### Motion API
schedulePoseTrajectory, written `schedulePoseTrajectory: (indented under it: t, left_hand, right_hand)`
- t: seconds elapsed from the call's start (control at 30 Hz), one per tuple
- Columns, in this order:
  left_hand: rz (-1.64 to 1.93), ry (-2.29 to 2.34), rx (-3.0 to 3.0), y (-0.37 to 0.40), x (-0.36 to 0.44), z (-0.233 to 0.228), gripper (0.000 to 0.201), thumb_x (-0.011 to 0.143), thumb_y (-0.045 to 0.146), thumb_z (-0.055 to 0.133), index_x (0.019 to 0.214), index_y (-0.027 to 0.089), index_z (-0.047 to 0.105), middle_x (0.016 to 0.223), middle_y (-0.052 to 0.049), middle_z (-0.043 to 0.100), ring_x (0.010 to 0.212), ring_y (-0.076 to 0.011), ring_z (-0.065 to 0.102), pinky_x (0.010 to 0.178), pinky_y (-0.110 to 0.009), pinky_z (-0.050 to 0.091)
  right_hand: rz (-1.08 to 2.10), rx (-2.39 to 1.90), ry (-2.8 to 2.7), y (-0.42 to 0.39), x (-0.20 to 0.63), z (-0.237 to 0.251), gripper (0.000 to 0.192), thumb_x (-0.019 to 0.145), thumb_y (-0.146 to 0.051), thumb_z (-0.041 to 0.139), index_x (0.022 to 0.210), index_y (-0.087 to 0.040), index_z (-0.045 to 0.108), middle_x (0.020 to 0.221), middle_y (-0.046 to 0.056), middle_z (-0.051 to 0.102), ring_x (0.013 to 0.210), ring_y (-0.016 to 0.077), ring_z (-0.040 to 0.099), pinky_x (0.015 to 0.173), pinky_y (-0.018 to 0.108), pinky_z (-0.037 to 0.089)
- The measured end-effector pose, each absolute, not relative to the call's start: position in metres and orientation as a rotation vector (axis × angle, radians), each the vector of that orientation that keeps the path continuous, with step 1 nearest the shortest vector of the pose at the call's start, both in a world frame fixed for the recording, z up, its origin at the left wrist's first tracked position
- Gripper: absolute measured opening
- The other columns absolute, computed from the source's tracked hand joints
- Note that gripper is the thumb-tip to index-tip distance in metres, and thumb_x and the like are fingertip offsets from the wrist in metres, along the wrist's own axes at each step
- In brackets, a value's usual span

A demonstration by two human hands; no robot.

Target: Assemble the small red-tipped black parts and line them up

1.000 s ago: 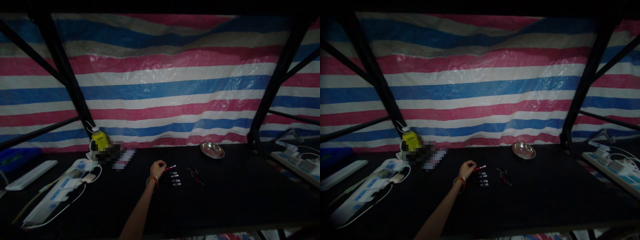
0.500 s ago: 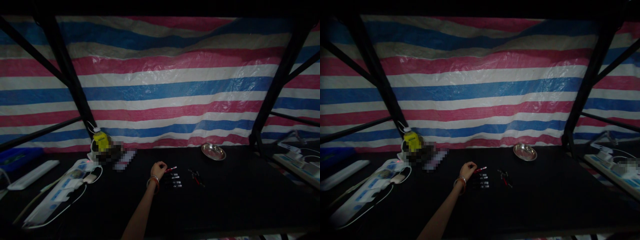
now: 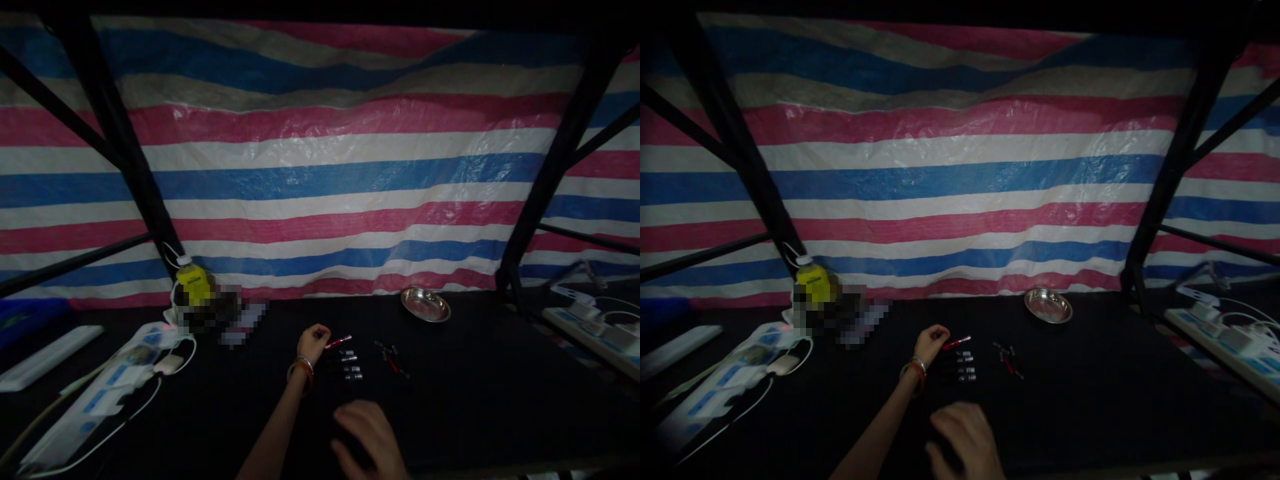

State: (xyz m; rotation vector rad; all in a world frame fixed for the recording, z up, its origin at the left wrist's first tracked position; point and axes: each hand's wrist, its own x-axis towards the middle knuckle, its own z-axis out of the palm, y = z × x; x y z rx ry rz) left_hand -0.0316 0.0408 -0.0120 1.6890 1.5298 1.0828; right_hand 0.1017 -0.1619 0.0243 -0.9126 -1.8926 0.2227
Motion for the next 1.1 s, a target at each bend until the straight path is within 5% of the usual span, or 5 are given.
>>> schedulePoseTrajectory:
  t: [0.1, 0.3, 0.83, 1.1]
  left_hand:
    - [1.136, 1.487, 1.652, 0.043, -0.032, -0.013, 0.013, 0.066, 0.022, 0.058, 0.073, 0.017, 0.067, 0.059, 0.003, 0.057, 0.056, -0.0105, 0.049, 0.055, -0.021, 0.037]
    - [1.221, 1.413, 1.584, 0.044, -0.034, -0.013, 0.014, 0.064, 0.022, 0.057, 0.072, 0.016, 0.066, 0.056, 0.004, 0.054, 0.056, -0.0105, 0.049, 0.055, -0.021, 0.038]
    - [1.296, 1.316, 1.511, 0.027, -0.041, -0.006, 0.034, 0.063, 0.048, 0.062, 0.076, 0.016, 0.065, 0.058, 0.001, 0.058, 0.058, -0.013, 0.052, 0.058, -0.025, 0.042]
    - [1.286, 1.407, 1.949, -0.029, -0.015, 0.023, 0.014, 0.077, 0.028, 0.055, 0.081, 0.023, 0.067, 0.089, -0.004, 0.063, 0.087, -0.0196, 0.055, 0.08, -0.033, 0.041]
  right_hand:
    - [0.099, -1.221, -1.619, -0.132, 0.149, 0.016, 0.022, 0.086, -0.025, 0.049, 0.104, -0.027, 0.061, 0.097, 0.006, 0.065, 0.093, 0.0199, 0.061, 0.08, 0.035, 0.052]
    - [0.018, -1.533, -1.558, -0.098, 0.206, -0.012, 0.023, 0.083, -0.039, 0.051, 0.095, -0.024, 0.065, 0.089, 0.007, 0.061, 0.083, 0.0217, 0.06, 0.071, 0.035, 0.052]
    - [-0.125, -1.643, -1.734, -0.077, 0.203, -0.005, 0.023, 0.084, -0.041, 0.051, 0.086, -0.026, 0.069, 0.081, 0.006, 0.057, 0.075, 0.0206, 0.054, 0.065, 0.033, 0.047]
    - [-0.086, -1.625, -1.74, -0.073, 0.202, -0.004, 0.023, 0.085, -0.034, 0.049, 0.083, -0.025, 0.069, 0.083, 0.007, 0.058, 0.077, 0.021, 0.054, 0.066, 0.033, 0.046]
